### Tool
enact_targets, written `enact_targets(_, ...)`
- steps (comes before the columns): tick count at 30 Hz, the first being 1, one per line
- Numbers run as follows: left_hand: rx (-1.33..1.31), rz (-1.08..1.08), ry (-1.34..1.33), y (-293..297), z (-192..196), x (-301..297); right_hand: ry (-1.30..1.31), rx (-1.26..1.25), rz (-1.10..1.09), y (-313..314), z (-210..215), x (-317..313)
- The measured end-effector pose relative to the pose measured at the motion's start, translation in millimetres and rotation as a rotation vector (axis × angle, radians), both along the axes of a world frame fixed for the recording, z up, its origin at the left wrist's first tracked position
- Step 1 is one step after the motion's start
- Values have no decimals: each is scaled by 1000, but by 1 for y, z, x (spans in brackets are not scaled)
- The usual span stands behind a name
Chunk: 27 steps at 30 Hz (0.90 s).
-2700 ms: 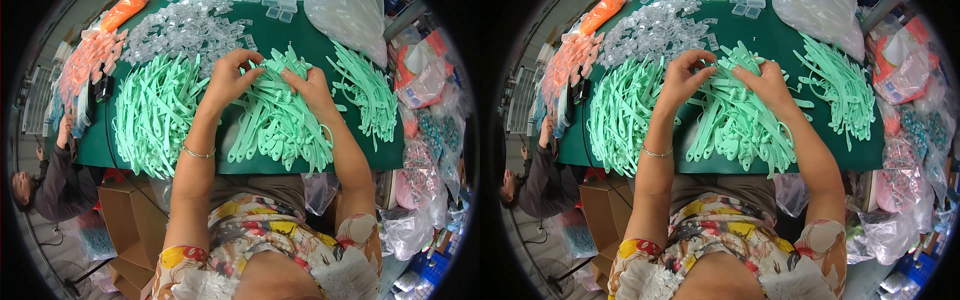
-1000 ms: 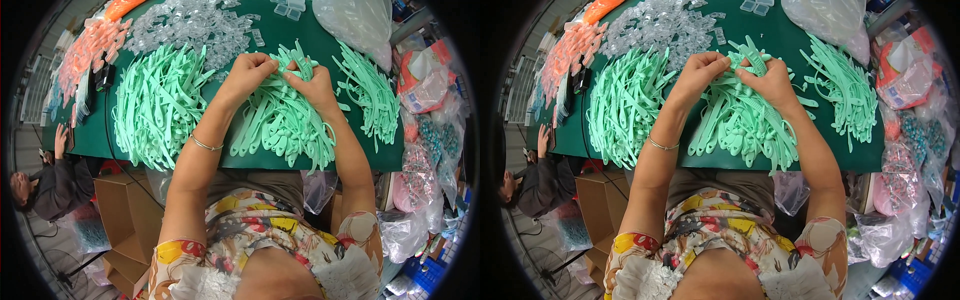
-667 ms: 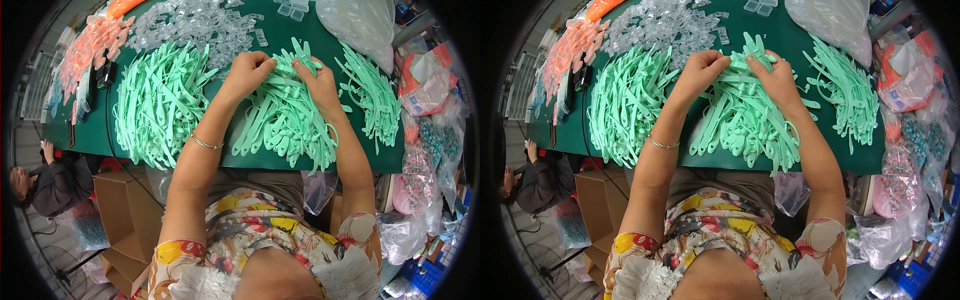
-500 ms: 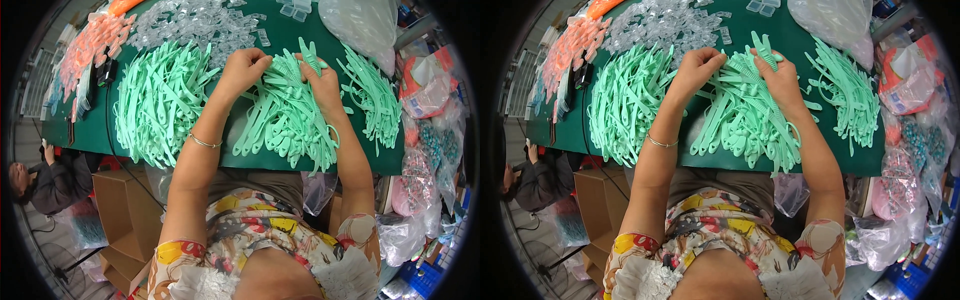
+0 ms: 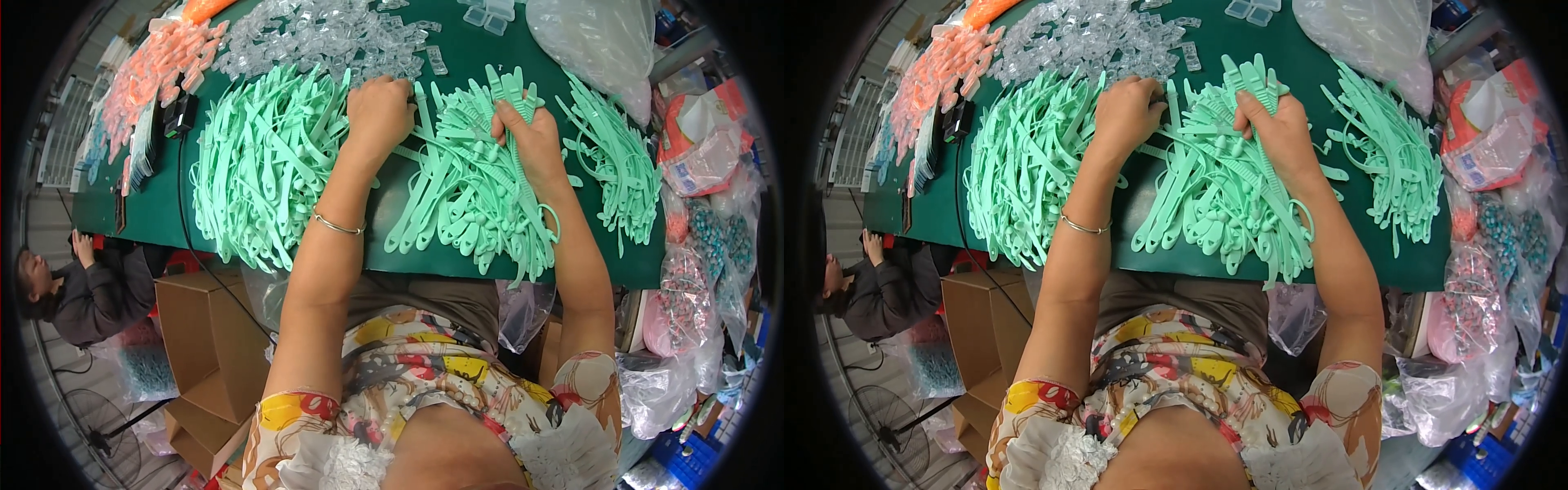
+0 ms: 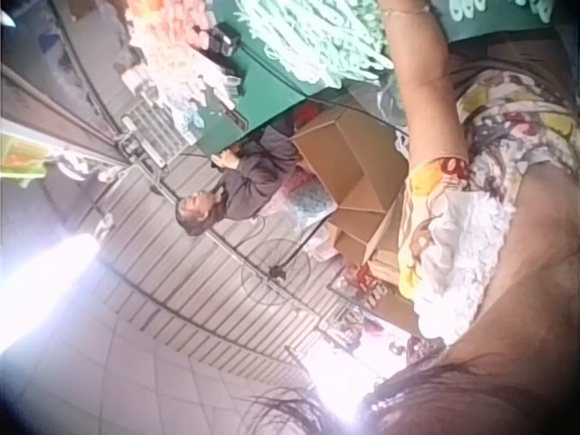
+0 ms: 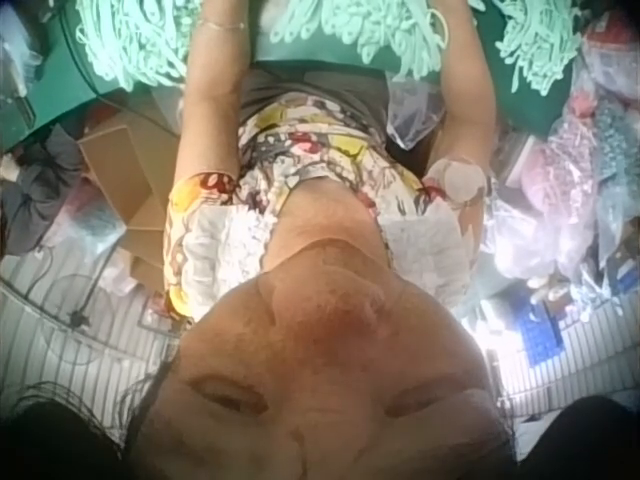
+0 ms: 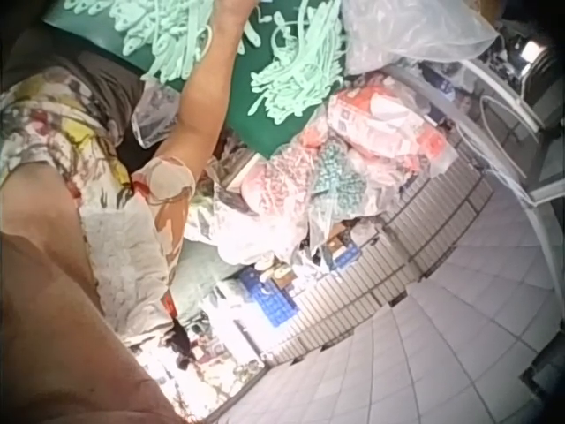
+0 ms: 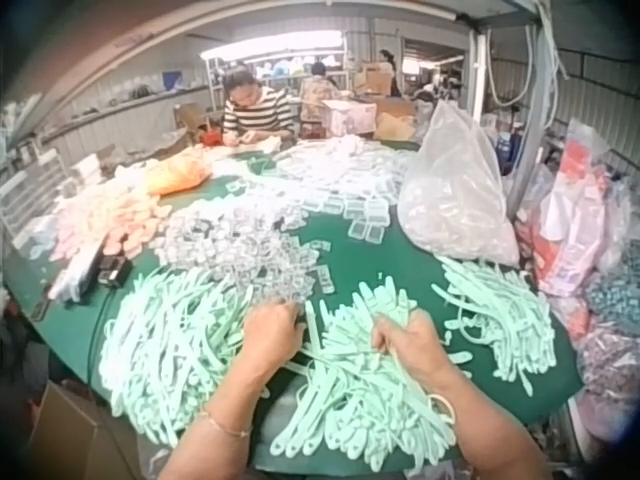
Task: The person is sorting and assembling green plastic components, likely for footwear or accessories, in a factory setting.
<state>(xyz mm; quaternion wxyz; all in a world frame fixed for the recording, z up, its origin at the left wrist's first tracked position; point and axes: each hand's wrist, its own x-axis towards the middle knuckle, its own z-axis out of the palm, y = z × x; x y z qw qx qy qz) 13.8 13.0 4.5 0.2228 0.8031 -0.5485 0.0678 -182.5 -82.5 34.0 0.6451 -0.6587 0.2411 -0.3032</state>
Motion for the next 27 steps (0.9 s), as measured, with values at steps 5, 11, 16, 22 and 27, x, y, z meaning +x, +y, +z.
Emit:
enact_targets(5, -224, -237, 644, -1, 11, 4, 42, 25, -33, 0, 1, -5)
enact_targets(11, -287, -484, 1083, 1, 26, -15, -4, 105, -36, 7, 6, -3)
enact_targets(16, -297, -526, 1123, -1, 26, -17, -12, 89, -26, 9, 11, -5)
enact_targets(22, -366, -499, 737, -1, 28, -22, 9, -36, -24, 4, 0, -6)
enact_targets(27, -411, -507, 462, 0, 32, -28, 32, -87, -29, 9, 4, -4)
